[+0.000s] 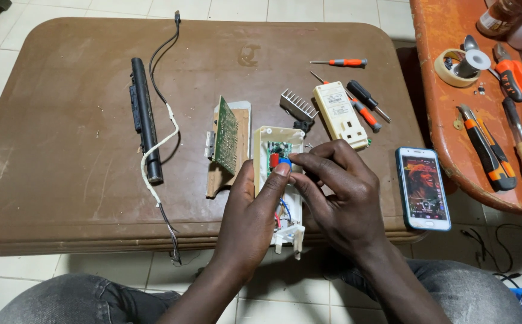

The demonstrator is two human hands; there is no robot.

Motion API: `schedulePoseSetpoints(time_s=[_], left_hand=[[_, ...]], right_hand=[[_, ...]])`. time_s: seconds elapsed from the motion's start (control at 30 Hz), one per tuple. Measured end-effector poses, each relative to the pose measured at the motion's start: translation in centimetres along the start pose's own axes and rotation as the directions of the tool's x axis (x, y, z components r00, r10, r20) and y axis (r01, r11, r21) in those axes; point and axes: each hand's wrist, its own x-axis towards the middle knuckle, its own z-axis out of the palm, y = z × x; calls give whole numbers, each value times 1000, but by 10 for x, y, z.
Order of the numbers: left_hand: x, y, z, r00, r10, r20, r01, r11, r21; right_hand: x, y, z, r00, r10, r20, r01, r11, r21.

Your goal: The person assembles a small electronic device by placing a circuit board and a black component into a white plastic housing. They close the casing and secure it by tightening screws with a screwdriver.

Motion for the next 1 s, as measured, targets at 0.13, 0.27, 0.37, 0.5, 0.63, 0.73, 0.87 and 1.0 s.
schedulePoseSetpoints(time_s=[0.13,0.27,0.37,0.5,0.63,0.73,0.87,1.0], left_hand=[[0,1,1,999,-35,-11,34,996,-87],[2,1,1,993,-118,-30,108,969,-224],[1,5,1,994,-105,-35,99,986,-136],[3,0,-2,999,-53,-11,54,997,59],[-1,10,-2,996,-86,-31,89,988,126],[-2,12,-2,990,-132,-41,138,972,189],[-1,10,-1,997,-77,3,77,996,35],[8,-6,-6,998,-64,-19,65,996,59]], right_hand=[[1,-2,1,1000,-9,18,8,1000,18],[-1,-1,3,998,-58,40,58,998,-7],[0,-3,3,998,-55,32,56,998,-28],[-1,0,2,997,-64,35,65,997,-38],[-1,0,0,997,-57,57,59,998,-26],[-1,1,-2,994,-49,94,50,999,-6],[0,-1,-3,998,-15,69,15,1000,7],[-1,0,-7,995,71,69,-73,997,28]])
